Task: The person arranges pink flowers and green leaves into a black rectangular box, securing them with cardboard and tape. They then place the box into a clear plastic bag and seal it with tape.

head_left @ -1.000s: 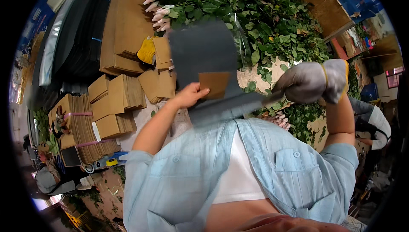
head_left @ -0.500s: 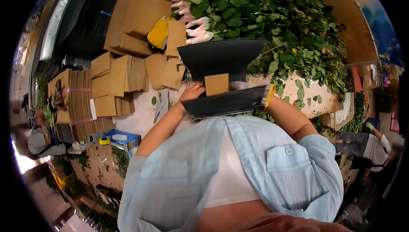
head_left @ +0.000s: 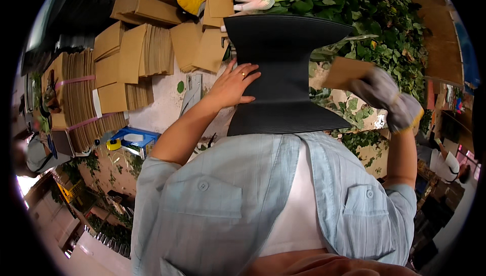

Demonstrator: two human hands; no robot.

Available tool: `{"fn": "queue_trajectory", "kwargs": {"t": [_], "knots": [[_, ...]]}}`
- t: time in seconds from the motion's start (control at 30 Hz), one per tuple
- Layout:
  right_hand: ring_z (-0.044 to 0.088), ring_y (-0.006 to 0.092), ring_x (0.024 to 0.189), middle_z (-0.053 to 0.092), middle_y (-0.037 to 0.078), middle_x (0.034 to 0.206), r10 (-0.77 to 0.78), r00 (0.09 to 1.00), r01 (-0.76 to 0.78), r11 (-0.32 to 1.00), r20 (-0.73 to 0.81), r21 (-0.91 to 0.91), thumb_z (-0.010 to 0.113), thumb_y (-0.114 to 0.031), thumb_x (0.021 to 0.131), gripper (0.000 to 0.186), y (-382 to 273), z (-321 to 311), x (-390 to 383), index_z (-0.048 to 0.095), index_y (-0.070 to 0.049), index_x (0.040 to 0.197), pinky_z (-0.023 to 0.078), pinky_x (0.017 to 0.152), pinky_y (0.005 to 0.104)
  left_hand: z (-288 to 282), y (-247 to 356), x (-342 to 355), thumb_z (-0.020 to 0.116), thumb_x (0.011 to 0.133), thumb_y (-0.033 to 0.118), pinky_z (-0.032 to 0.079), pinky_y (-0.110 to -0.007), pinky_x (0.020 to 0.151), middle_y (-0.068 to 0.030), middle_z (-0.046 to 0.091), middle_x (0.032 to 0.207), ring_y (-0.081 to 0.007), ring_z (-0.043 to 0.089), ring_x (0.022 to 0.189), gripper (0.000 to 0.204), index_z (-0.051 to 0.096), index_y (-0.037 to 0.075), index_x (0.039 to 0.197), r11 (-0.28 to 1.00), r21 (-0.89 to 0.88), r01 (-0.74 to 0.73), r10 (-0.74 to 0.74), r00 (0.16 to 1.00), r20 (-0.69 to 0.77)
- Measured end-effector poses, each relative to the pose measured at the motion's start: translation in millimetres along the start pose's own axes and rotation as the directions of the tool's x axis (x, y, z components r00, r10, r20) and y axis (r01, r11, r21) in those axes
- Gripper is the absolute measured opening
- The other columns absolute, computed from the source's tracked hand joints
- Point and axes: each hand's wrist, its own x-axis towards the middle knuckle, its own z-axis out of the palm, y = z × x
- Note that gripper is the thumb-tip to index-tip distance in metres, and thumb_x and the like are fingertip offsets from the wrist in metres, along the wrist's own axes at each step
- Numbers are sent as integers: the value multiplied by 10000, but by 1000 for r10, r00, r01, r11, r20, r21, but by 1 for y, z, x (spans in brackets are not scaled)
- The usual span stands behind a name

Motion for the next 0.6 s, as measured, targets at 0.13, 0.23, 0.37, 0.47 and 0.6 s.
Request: {"fn": "queue_trajectory", "kwargs": {"t": [0.13, 0.23, 0.37, 0.47, 0.6], "knots": [[587, 157, 653, 645, 80, 814, 18, 876, -328, 754, 481, 569, 656, -232, 878, 176, -84, 74, 98, 638, -60, 911, 479, 557, 288, -18, 3, -1, 782, 715, 349, 191, -561, 1175, -95, 465, 1411, -266, 379, 1363, 651, 575, 85, 1273, 997, 16, 76, -77, 996, 47], [518, 104, 469, 600, 59, 659, -51, 718, -609, 437, 694, 662, 614, -178, 885, 142, -134, 94, 127, 616, -36, 892, 398, 402, 260, -23, -5, -28, 748, 759, 307, 182, -532, 1186, -97, 519, 1354, -247, 386, 1349, 452, 658, 64, 1129, 985, 40, 165, -163, 985, -55], [507, 103, 450, 571, 50, 604, -33, 762, -571, 436, 646, 696, 589, -146, 866, 118, -146, 103, 131, 613, -32, 855, 360, 380, 261, -21, -10, -57, 684, 817, 139, 427, -462, 1025, -111, 646, 1169, -308, 588, 1127, 144, 706, 43, 922, 973, -144, 179, -226, 854, -468], [523, 122, 451, 576, 52, 598, -22, 781, -548, 455, 624, 702, 602, -173, 862, 148, -142, 113, 130, 613, -32, 817, 377, 386, 274, -28, 13, -29, 706, 799, 124, 494, -383, 918, -104, 665, 1111, -303, 621, 1046, 160, 701, 37, 933, 923, -350, 159, -259, 929, -263], [550, 137, 462, 606, 61, 619, -22, 820, -490, 491, 572, 721, 611, -178, 839, 142, -139, 122, 126, 624, -38, 819, 403, 400, 285, -19, 13, 0, 769, 758, 202, 448, -395, 1011, -126, 542, 1349, -299, 510, 1240, 501, 617, 60, 1213, 959, -277, -55, 12, 988, -153]]}}
